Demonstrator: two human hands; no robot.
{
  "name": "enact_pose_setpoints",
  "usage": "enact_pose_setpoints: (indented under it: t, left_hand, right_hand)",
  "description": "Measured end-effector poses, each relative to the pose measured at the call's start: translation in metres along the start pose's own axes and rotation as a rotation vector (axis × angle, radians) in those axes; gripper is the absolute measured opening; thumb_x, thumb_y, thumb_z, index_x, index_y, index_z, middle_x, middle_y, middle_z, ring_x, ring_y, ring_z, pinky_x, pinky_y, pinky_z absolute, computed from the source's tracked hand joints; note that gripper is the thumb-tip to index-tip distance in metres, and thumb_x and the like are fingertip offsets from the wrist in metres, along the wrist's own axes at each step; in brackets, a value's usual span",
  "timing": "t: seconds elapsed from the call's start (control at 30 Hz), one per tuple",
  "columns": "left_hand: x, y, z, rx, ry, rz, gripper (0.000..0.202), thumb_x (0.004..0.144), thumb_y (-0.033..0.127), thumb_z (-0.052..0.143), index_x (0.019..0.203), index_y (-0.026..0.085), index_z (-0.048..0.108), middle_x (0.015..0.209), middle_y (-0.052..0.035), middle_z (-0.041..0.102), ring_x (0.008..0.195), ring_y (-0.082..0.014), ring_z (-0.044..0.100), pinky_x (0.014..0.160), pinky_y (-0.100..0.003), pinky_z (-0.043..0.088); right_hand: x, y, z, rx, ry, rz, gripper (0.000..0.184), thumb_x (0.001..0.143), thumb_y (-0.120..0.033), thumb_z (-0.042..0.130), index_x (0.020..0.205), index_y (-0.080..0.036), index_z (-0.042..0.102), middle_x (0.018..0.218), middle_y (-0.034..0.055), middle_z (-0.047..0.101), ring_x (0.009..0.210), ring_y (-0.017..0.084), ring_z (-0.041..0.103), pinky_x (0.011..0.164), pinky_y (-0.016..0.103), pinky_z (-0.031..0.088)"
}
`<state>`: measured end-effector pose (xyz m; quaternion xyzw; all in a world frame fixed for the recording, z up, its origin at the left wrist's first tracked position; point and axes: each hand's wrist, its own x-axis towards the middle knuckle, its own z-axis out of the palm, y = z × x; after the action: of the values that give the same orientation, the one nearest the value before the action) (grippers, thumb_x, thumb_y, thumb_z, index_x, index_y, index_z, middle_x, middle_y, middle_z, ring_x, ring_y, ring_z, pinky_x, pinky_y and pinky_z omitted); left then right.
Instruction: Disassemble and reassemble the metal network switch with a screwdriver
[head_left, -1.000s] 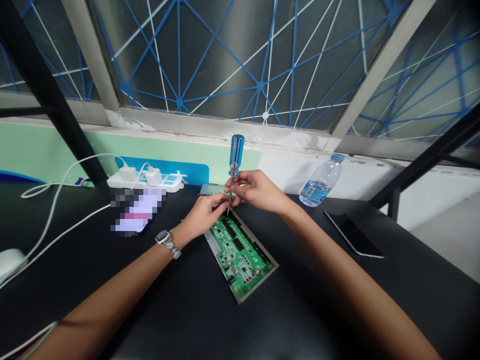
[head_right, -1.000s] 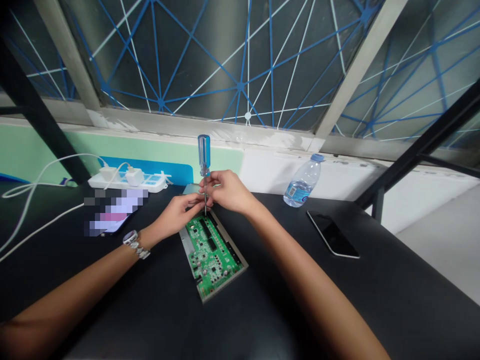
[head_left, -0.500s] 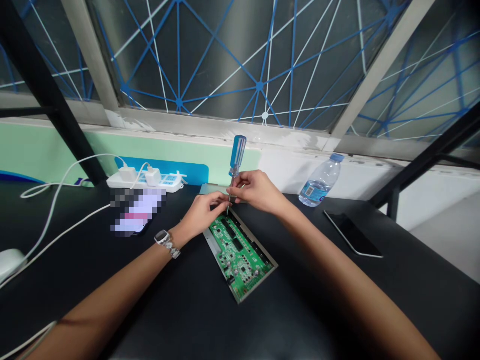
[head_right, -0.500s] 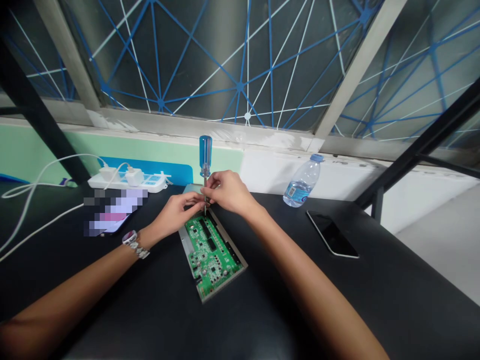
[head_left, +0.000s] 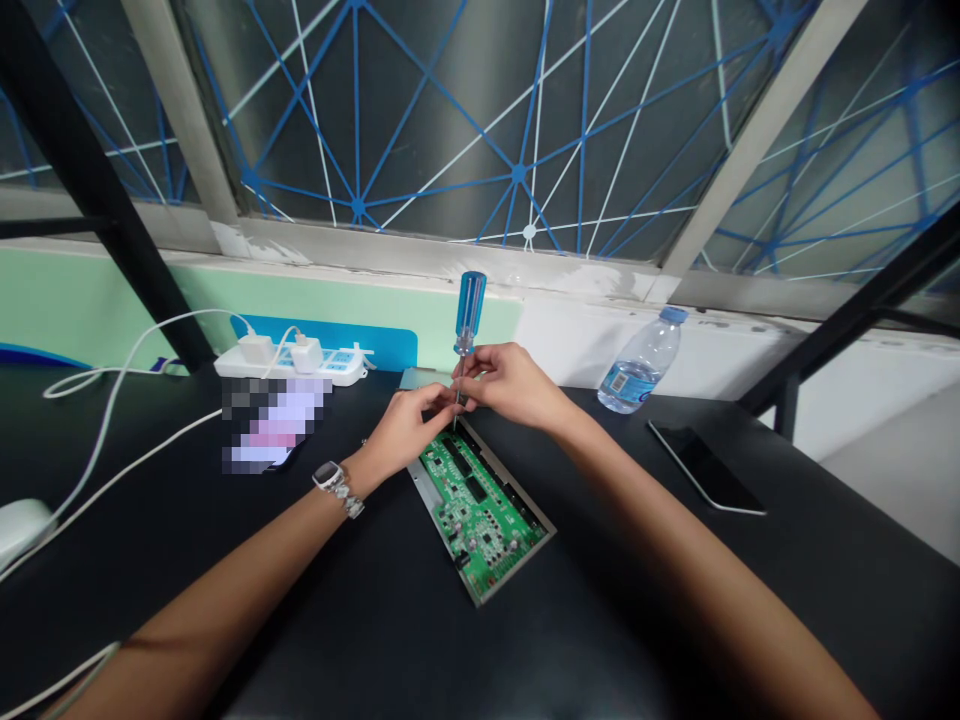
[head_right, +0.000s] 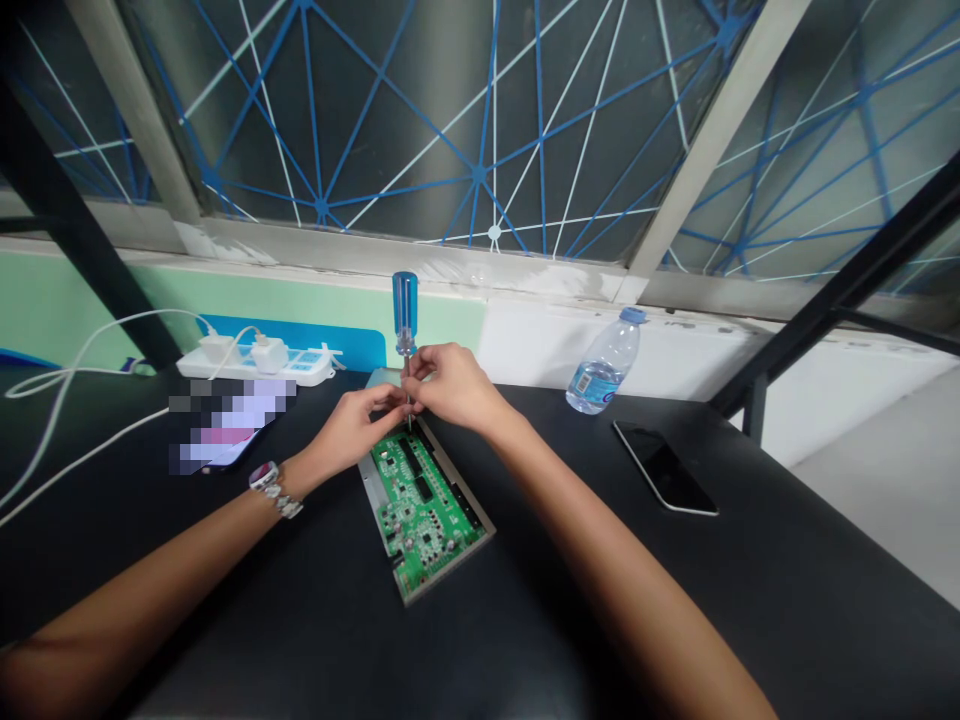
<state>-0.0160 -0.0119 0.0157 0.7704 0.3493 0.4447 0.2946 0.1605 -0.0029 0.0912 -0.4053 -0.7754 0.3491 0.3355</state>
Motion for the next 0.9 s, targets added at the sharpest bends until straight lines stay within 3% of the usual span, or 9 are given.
enact_pose_setpoints:
  t: [0.23,0.6,0.9]
  left_hand:
    - [0.000,-0.003,0.005,-0.043,0.022,-0.003,0.016,0.092,0.027,0.058,0.097,0.017,0.069,0.096,-0.0060,0.076,0.091,-0.0205,0.072,0.084,-0.032,0.054]
    - [0.002,-0.002,0.010,-0.014,0.030,-0.023,0.024,0.092,0.034,0.058,0.086,0.015,0.071,0.088,-0.0071,0.077,0.083,-0.0212,0.072,0.079,-0.032,0.055]
    - [-0.001,0.000,0.004,-0.115,0.003,-0.032,0.020,0.091,0.029,0.059,0.102,0.016,0.070,0.099,-0.0077,0.076,0.092,-0.0205,0.072,0.085,-0.034,0.057]
  right_hand:
    - [0.000,0.001,0.003,-0.043,0.007,-0.030,0.007,0.077,-0.020,0.061,0.080,-0.015,0.064,0.076,0.0039,0.069,0.065,0.015,0.068,0.060,0.025,0.052]
    - [0.001,0.003,0.008,0.081,-0.027,0.022,0.014,0.080,-0.028,0.064,0.082,-0.015,0.063,0.075,0.0039,0.067,0.058,0.014,0.064,0.056,0.026,0.051]
    - [0.001,0.004,-0.005,0.061,-0.001,0.009,0.010,0.076,-0.025,0.066,0.077,-0.017,0.059,0.077,0.0016,0.065,0.061,0.014,0.065,0.060,0.027,0.051]
